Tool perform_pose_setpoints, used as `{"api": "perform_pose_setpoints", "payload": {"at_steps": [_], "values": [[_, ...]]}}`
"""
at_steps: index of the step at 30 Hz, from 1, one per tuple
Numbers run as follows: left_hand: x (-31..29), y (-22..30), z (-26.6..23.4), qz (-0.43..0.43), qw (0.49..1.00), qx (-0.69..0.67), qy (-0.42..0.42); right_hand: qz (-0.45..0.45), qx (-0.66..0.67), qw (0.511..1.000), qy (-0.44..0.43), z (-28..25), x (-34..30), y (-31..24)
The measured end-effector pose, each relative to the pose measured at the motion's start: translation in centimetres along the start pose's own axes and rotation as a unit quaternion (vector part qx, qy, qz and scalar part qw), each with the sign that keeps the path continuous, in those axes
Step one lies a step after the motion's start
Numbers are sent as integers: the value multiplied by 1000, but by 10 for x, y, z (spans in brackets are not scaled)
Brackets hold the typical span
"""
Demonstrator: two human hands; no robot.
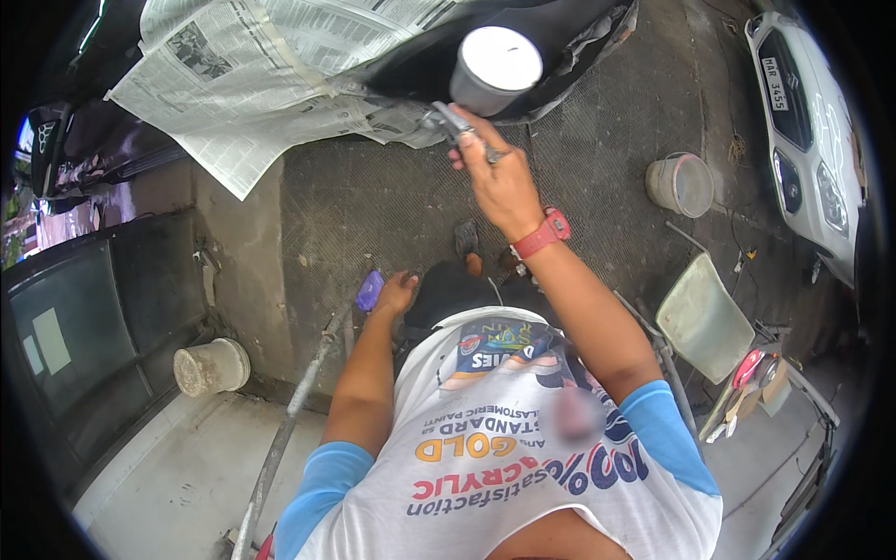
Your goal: The person prepares a car bumper by wiping it with a cloth and then uses a spray gun to apply paint. The bumper is partially covered with newspaper and plastic sheeting to protect surrounding areas. The person moves around the bumper to ensure even coverage.
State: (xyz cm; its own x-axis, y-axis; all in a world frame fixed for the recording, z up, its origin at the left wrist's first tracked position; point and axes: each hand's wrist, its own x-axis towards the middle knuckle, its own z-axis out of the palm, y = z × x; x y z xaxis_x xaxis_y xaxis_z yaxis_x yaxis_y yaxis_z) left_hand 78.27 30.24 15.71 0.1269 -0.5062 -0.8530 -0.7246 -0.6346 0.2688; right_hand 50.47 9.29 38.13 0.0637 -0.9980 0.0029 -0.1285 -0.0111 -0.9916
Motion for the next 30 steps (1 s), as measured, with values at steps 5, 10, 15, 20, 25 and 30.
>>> {"api": "perform_pose_setpoints", "payload": {"at_steps": [5,10,15,20,25,30], "values": [[5,-27,18,-23,999,28,-23,16,-37,991,130,-74,-17,17],[20,-37,23,-15,999,29,-31,41,-77,964,249,-144,-41,39],[23,-4,5,30,999,14,-9,-6,-70,971,228,-115,-47,60],[5,48,-20,14,1000,12,-19,-3,-81,989,125,-30,-43,74],[5,52,-7,16,999,26,-18,-9,-31,999,38,32,-25,71],[4,43,12,-10,997,53,-57,-14,22,999,43,24,-16,96]]}}
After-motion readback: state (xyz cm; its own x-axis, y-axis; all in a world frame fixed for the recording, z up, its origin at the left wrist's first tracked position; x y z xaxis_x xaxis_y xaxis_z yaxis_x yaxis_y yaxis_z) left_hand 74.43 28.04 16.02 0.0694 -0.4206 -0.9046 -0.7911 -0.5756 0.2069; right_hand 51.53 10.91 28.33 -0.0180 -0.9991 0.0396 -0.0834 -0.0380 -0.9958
